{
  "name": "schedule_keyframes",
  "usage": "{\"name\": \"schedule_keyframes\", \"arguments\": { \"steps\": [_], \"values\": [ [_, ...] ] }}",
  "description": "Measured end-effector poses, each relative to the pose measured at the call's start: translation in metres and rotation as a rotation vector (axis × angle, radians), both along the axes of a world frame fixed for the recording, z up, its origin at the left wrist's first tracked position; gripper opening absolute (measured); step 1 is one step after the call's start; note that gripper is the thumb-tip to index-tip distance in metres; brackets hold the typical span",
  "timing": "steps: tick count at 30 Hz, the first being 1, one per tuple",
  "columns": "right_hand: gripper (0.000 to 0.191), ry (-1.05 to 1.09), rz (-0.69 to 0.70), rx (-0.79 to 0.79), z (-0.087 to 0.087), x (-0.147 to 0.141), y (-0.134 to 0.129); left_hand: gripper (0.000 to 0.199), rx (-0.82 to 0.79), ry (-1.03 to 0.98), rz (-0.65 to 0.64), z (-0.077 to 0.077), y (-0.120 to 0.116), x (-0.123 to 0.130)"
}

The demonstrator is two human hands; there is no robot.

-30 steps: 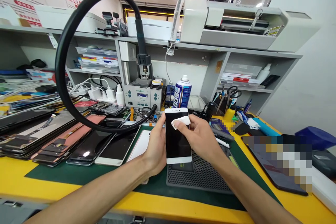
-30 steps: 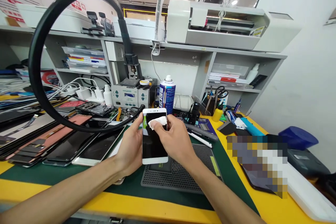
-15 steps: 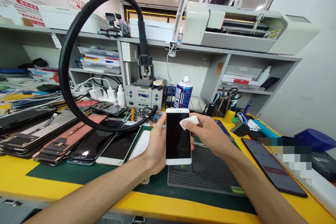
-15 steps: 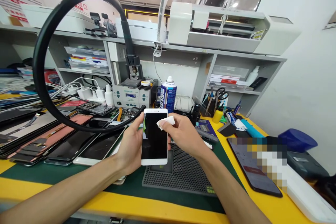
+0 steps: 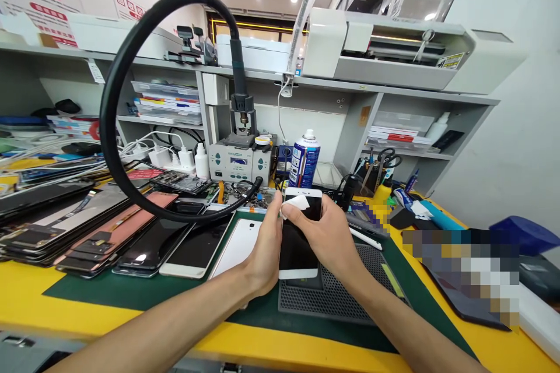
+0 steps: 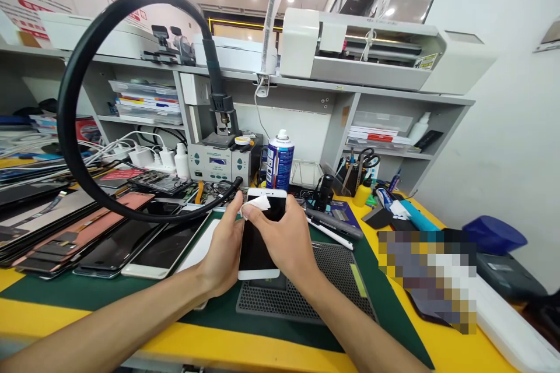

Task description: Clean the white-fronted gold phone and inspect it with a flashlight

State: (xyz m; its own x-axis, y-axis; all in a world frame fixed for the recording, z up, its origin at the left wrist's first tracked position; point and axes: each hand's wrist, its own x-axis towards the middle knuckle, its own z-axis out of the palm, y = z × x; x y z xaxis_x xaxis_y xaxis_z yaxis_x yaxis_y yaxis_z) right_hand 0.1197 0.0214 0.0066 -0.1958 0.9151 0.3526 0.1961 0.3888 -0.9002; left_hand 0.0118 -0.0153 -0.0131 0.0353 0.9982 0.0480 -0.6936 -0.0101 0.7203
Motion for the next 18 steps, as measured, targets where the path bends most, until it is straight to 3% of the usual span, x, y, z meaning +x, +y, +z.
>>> {"name": "schedule_keyframes", "arguments": {
  "steps": [9,14,18],
  "values": [
    [0.036,-0.038,0.205,-0.153,0.009,0.018,0.007,0.074,-0.156,0.022,-0.173,0.008,-0.001,-0.008],
    [0.038,-0.018,0.459,-0.215,0.014,0.031,0.014,0.082,-0.128,0.002,-0.237,0.009,-0.001,-0.01],
    [0.036,0.09,0.559,-0.279,0.017,0.032,0.016,0.083,-0.12,0.012,-0.245,0.01,-0.002,-0.012]
  ]
}}
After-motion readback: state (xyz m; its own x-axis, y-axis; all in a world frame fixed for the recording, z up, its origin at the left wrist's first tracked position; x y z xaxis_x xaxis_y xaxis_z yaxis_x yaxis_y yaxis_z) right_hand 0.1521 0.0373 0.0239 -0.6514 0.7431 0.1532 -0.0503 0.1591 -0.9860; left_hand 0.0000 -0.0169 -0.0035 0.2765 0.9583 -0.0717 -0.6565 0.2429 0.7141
